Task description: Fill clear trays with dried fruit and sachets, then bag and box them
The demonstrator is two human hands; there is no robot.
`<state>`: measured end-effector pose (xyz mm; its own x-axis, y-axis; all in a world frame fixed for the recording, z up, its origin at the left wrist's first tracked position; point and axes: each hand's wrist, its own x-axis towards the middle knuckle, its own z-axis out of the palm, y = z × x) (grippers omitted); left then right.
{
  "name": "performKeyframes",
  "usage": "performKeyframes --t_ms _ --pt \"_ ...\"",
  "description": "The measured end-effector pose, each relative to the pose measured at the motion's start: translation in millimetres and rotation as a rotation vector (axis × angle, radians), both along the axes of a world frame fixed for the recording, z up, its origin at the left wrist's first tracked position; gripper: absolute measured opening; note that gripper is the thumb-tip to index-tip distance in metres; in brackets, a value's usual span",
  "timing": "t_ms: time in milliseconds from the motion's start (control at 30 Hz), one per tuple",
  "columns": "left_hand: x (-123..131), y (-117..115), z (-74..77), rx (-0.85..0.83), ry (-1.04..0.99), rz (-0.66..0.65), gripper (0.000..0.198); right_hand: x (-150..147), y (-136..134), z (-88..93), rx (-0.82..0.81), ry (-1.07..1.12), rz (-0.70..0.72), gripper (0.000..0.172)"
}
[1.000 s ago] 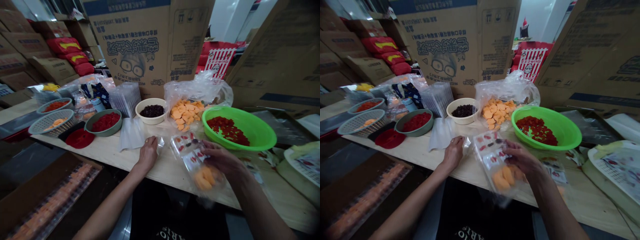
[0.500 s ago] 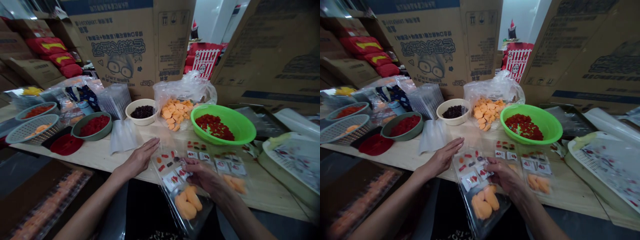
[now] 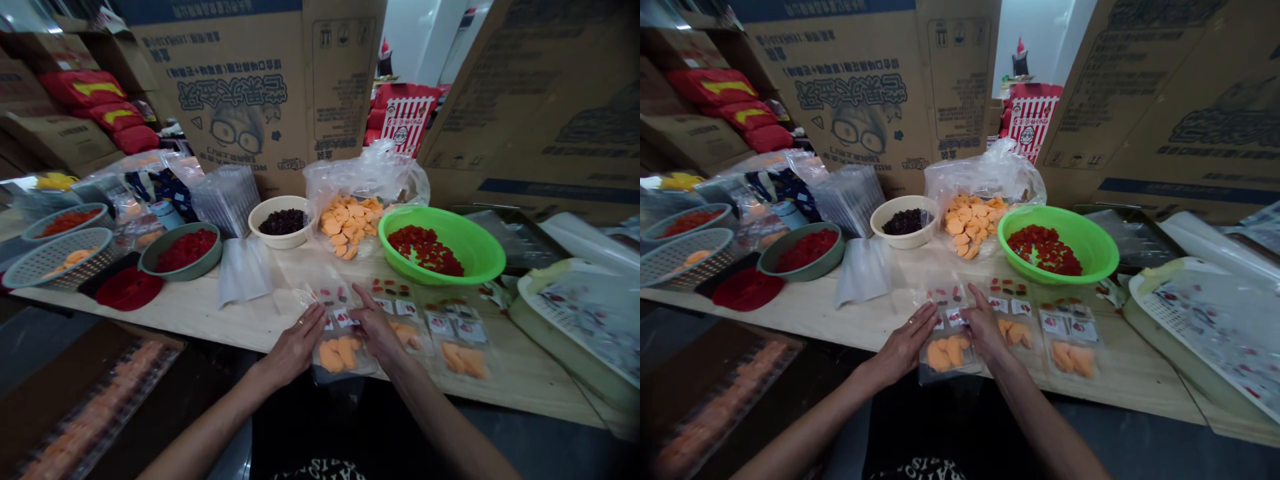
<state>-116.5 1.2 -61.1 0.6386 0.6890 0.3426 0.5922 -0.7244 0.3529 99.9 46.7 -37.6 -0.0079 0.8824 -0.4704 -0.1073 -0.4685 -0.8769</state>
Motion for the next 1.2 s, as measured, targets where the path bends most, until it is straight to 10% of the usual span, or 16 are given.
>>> performKeyframes --t_ms 167,400,533,833,967,1200 --pt "-6.1 -14.2 9.5 -0.353 0.043 0.107 0.093 -14.8 5.0 -25.2 0.227 -0.664 0.195 0.05" --pt "26.6 -20.6 -1.1 -0.321 0.093 0.247 0.098 -30.3 3.4 -8.1 0.552 -1.494 0.507 0.036" --pt "28.3 -13.1 -3.7 -0.336 -0.095 0.231 0.108 -38.5 13.4 -4.7 0.817 -1.391 0.78 0.031" --pt "29.3 -8.2 -21.8 -0.189 -0.167 0.545 0.045 -22.9 -17.3 -1.5 0.921 -0.952 1.05 0.048" --pt "38.1 -2.3 -19.9 -0.251 -0.152 0.564 0.016 -18.4 -37.4 6.3 0.884 -0.862 1.01 0.058" --pt "68.4 20.5 -27.5 -0.26 -0.033 0.576 0.021 30.9 -20.7 -3.9 0.818 -0.949 0.711 0.04"
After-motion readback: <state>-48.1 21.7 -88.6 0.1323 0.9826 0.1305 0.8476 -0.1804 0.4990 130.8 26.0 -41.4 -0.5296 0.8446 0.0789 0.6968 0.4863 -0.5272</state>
